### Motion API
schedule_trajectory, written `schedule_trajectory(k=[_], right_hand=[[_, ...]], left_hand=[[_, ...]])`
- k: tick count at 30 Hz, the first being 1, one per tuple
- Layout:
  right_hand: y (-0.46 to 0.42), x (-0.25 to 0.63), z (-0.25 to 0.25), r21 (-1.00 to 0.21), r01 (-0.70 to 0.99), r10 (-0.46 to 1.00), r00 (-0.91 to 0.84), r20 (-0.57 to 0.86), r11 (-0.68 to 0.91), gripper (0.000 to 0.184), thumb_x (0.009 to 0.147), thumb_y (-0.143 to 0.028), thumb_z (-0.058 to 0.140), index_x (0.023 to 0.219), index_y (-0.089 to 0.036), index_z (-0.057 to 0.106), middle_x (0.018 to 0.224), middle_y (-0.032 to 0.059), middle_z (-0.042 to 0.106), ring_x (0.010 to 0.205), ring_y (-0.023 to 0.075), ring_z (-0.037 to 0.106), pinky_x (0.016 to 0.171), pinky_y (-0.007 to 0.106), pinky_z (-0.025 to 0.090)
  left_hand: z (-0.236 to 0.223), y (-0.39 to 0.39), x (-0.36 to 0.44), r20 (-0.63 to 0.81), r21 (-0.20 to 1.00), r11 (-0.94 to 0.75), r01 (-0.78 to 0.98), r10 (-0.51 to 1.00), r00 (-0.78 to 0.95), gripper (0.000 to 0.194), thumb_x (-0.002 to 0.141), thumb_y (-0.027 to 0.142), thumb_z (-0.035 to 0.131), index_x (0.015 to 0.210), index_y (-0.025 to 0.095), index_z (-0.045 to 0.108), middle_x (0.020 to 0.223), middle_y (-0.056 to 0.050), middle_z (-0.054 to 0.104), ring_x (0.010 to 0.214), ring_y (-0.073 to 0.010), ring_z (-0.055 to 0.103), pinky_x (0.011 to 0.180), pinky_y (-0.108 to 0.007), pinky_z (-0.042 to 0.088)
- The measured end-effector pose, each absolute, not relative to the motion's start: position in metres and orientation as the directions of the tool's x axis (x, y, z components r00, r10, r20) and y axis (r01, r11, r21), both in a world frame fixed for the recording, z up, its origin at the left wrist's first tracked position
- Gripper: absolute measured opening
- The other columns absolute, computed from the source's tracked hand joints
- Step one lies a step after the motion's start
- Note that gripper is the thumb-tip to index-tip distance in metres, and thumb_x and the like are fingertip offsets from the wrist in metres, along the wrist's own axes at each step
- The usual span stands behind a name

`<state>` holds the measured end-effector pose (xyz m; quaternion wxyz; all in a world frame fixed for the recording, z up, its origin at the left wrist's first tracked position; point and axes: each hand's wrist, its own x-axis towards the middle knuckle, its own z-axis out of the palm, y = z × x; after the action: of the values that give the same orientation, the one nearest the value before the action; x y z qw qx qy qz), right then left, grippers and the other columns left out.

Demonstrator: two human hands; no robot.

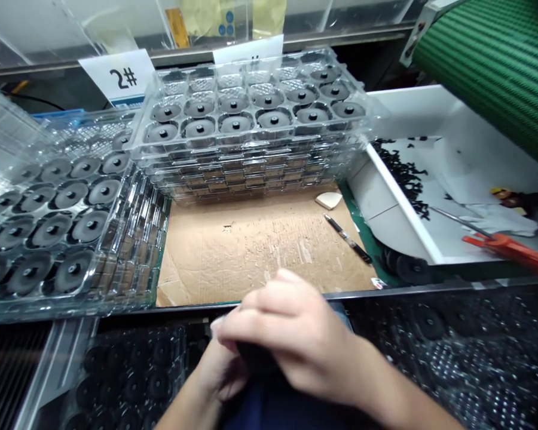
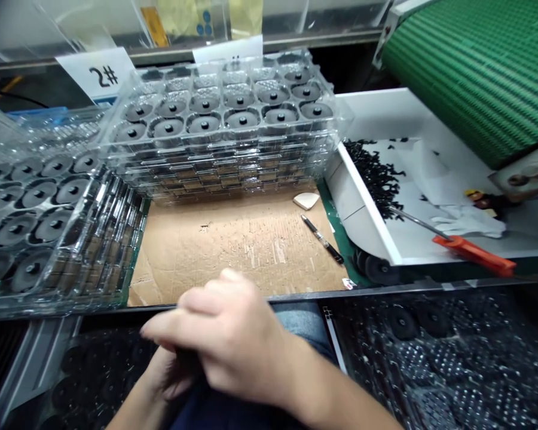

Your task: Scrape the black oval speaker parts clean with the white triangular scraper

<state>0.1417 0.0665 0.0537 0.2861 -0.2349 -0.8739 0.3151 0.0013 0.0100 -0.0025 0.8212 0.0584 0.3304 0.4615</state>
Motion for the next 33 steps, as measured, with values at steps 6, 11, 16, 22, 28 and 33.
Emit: schedule_trajectory(k=[6,11,16,22,28,33], right_hand=[[0.067,0.137,0.058,-0.619,0.377,0.671,-0.655,0.347,0.689,0.029,0.093,-0.016,0.036,0.098,-0.019,0.065,0.072,0.0010,0.064,0.061,0.0137,0.049,0.060,0.030,0.029],[0.083,0.145,0.028,-0.769,0.370,0.779,-0.573,0.254,0.522,0.025,0.092,-0.016,0.041,0.103,-0.022,0.063,0.092,0.0010,0.068,0.081,0.0139,0.060,0.072,0.029,0.039],[0.077,0.162,-0.039,-0.794,0.547,0.901,-0.434,0.003,0.266,0.023,0.089,-0.020,0.047,0.102,-0.023,0.066,0.092,0.0027,0.070,0.083,0.0175,0.063,0.072,0.031,0.048],[0.063,0.163,-0.046,-0.806,0.559,0.931,-0.365,-0.027,0.196,0.022,0.086,-0.023,0.050,0.099,-0.021,0.068,0.087,0.0036,0.071,0.070,0.0167,0.064,0.061,0.028,0.050],[0.059,0.134,0.036,-0.788,0.427,0.890,-0.312,0.332,0.443,0.027,0.090,-0.021,0.048,0.113,-0.016,0.059,0.094,0.0062,0.068,0.073,0.0159,0.060,0.065,0.029,0.047],[0.052,0.120,0.049,-0.778,0.296,0.730,-0.623,0.282,0.554,0.025,0.090,-0.010,0.044,0.109,-0.013,0.059,0.087,0.0044,0.068,0.074,0.0144,0.060,0.067,0.027,0.042]], left_hand=[[-0.001,0.011,0.001,-0.440,0.512,0.495,-0.702,0.853,0.281,0.041,0.065,0.045,0.071,0.099,0.022,0.070,0.083,-0.001,0.070,0.092,-0.0240,0.065,0.084,-0.034,0.050],[-0.011,0.010,-0.006,-0.485,0.520,0.420,-0.744,0.862,0.148,0.059,0.053,0.047,0.078,0.107,0.026,0.066,0.105,-0.003,0.069,0.101,-0.0258,0.063,0.086,-0.030,0.049],[-0.012,0.010,-0.020,-0.544,0.478,0.387,-0.788,0.835,0.081,0.063,0.049,0.046,0.078,0.109,0.030,0.064,0.116,-0.004,0.066,0.100,-0.0230,0.064,0.084,-0.027,0.049],[-0.007,0.013,-0.016,-0.527,0.477,0.387,-0.789,0.844,0.096,0.058,0.053,0.041,0.079,0.108,0.029,0.064,0.114,-0.003,0.067,0.102,-0.0231,0.062,0.087,-0.029,0.048],[-0.007,0.012,-0.010,-0.507,0.520,0.387,-0.762,0.857,0.089,0.056,0.057,0.036,0.079,0.110,0.031,0.062,0.114,-0.001,0.066,0.106,-0.0211,0.059,0.094,-0.028,0.043],[-0.013,0.009,-0.015,-0.443,0.533,0.351,-0.770,0.891,0.099,0.054,0.058,0.036,0.079,0.110,0.031,0.063,0.114,-0.002,0.066,0.103,-0.0233,0.061,0.099,-0.037,0.042]])
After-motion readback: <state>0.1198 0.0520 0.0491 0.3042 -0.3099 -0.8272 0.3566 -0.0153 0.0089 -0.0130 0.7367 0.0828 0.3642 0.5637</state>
